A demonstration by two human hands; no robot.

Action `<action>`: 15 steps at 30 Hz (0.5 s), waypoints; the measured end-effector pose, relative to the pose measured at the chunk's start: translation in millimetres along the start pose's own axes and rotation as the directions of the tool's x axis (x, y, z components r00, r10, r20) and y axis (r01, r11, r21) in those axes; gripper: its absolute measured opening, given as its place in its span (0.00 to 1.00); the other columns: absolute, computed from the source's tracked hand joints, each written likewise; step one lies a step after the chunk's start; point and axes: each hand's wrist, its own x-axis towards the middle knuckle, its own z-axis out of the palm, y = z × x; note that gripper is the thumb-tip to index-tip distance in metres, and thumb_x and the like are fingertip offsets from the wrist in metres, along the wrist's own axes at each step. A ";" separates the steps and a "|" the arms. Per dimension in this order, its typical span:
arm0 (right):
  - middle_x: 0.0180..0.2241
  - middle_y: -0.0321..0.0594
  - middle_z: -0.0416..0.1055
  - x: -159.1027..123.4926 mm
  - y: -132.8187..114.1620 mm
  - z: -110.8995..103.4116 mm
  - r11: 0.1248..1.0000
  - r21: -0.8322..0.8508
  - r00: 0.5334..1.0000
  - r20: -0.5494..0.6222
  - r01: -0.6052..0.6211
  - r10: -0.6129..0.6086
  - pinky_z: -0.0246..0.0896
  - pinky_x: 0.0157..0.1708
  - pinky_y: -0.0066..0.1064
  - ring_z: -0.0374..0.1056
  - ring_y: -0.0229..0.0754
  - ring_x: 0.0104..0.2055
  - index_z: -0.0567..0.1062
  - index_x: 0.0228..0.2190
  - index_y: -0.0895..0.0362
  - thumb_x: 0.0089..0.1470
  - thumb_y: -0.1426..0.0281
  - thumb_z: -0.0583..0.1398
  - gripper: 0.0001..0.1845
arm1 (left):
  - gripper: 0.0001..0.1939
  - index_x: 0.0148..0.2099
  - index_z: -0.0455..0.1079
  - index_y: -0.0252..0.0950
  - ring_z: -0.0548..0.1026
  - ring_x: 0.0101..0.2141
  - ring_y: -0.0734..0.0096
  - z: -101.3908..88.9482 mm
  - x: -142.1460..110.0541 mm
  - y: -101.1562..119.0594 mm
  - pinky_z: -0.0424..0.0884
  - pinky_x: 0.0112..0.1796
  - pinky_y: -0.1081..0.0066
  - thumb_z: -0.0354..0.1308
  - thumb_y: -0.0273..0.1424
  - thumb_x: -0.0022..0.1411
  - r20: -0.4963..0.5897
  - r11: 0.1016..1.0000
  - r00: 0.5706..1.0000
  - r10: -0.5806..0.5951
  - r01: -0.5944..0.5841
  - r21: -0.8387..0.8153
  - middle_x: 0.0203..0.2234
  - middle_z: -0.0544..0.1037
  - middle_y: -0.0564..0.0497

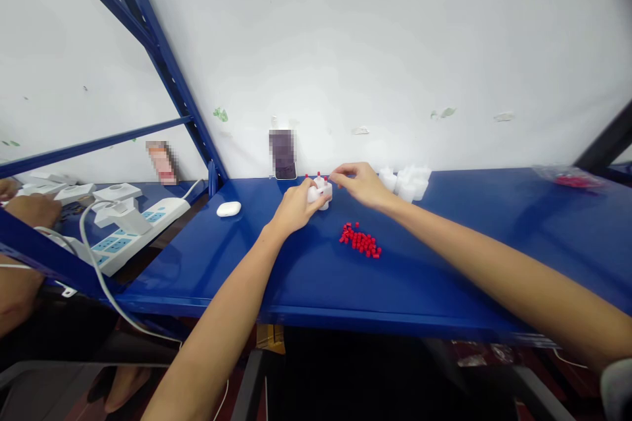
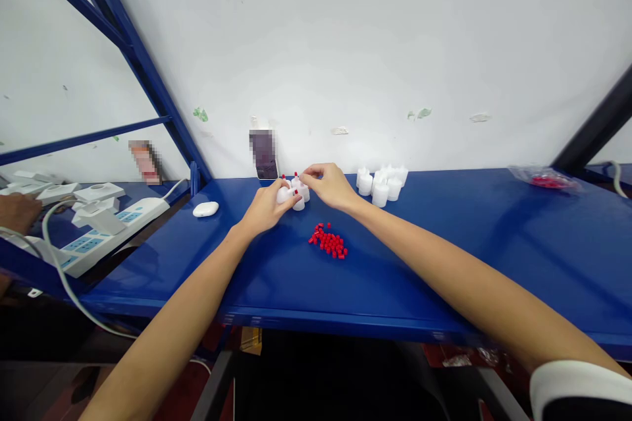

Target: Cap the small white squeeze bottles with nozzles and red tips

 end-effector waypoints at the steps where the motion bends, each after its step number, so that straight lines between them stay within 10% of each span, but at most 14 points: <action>1: 0.27 0.38 0.75 -0.4 -1.7 1.2 0.998 0.061 1.000 -0.010 -0.010 0.011 0.58 0.30 0.30 0.66 0.38 0.28 0.79 0.30 0.59 0.55 0.62 0.59 0.14 | 0.20 0.47 0.67 0.37 0.74 0.29 0.66 -0.2 -0.1 0.6 0.64 0.31 0.71 0.54 0.49 0.65 -0.009 1.000 1.000 -0.009 0.009 -0.003 0.32 0.79 0.49; 15: 0.29 0.34 0.70 -11.3 -11.2 16.0 0.983 0.184 0.997 0.068 0.008 -0.021 0.60 0.25 0.29 0.64 0.34 0.19 0.66 0.35 0.55 0.62 0.57 0.53 0.14 | 0.22 0.53 0.64 0.36 0.77 0.34 0.61 -7.0 -1.1 7.4 0.66 0.35 0.69 0.49 0.48 0.68 -0.039 0.999 0.999 0.000 0.002 0.048 0.36 0.79 0.45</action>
